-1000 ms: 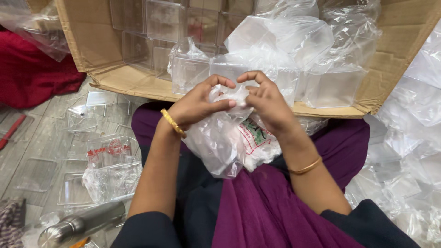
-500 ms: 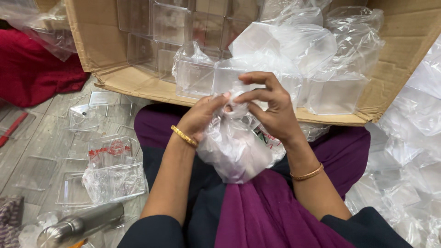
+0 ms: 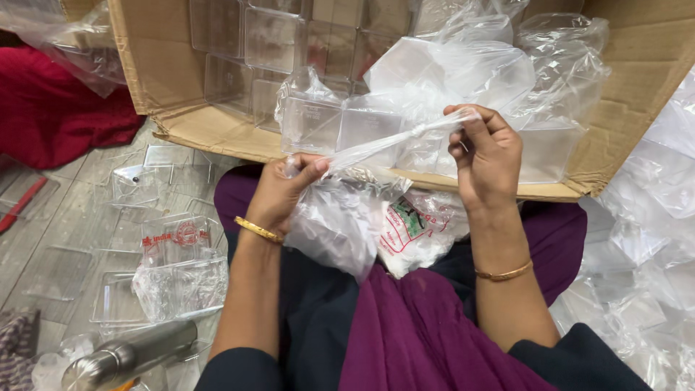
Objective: The person sits on the floor in front of a large cardboard box filled with clear plastic boxes wrapped in plastic bags. They pull plastic bags out of the box, open each bag, remove the clear plastic box inside, and place the box into the compartment grid inside the carton, setting used bags aside.
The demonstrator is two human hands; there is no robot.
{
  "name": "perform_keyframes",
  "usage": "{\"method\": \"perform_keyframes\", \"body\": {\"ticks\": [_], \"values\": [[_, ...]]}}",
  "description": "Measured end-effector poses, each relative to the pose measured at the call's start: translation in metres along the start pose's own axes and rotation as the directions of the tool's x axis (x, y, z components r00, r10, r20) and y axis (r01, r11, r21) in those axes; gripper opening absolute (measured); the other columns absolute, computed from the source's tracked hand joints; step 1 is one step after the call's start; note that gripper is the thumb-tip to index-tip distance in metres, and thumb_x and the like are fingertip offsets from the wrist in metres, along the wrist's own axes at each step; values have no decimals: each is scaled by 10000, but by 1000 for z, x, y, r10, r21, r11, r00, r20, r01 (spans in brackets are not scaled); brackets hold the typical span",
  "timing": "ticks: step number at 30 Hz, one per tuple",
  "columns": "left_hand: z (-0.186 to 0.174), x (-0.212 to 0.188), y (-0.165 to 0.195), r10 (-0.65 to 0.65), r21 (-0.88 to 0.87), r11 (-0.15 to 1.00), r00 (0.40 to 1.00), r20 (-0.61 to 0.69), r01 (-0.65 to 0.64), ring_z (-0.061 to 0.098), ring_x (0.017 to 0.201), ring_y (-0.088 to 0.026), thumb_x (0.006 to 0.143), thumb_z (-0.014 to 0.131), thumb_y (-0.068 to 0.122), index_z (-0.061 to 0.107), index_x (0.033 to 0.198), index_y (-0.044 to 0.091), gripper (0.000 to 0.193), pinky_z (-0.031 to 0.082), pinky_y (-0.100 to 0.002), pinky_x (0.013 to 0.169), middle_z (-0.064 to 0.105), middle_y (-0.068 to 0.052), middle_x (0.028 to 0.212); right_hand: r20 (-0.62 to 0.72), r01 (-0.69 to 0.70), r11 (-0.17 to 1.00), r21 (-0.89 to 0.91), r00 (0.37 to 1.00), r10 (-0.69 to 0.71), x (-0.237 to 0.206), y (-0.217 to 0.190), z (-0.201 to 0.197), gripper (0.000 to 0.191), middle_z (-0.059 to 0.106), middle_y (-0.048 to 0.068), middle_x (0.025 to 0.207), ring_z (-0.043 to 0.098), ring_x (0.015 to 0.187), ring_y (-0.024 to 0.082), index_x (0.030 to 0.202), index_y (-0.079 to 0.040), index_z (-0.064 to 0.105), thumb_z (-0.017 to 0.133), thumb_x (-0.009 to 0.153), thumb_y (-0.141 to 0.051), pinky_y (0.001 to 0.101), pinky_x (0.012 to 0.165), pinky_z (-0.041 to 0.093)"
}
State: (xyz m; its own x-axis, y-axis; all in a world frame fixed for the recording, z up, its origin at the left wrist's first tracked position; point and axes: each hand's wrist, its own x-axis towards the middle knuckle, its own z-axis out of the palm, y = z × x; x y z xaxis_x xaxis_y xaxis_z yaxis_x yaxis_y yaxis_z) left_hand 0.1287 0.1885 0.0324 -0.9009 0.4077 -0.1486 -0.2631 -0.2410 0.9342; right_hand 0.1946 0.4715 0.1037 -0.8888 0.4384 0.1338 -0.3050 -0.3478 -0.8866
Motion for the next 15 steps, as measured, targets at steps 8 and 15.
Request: {"method": "perform_keyframes", "body": {"ticks": [8, 15], "values": [[-68, -74, 129, -102, 897, 396, 980, -171, 198, 732, 900, -226, 894, 653, 408, 779, 1174, 194, 374, 553, -398, 802, 792, -72, 1047, 414, 112, 744, -659, 879, 235, -41, 30, -17, 181, 747, 136, 1082, 702, 933, 244, 1106, -30, 698, 591, 962, -10, 370, 827, 580], [-81, -58, 159, -2, 776, 630, 1000, 30, -22, 528, 552, -140, 1020, 486, 417, 773, 1225, 131, 454, 451, -323, 514, 813, -13, 969, 612, 593, 206, -778, 645, 458, -18, 210, 1, 467, 533, 333, 1399, 517, 1283, 466, 1396, 18, 537, 588, 964, -151, 487, 1092, 399]]}}
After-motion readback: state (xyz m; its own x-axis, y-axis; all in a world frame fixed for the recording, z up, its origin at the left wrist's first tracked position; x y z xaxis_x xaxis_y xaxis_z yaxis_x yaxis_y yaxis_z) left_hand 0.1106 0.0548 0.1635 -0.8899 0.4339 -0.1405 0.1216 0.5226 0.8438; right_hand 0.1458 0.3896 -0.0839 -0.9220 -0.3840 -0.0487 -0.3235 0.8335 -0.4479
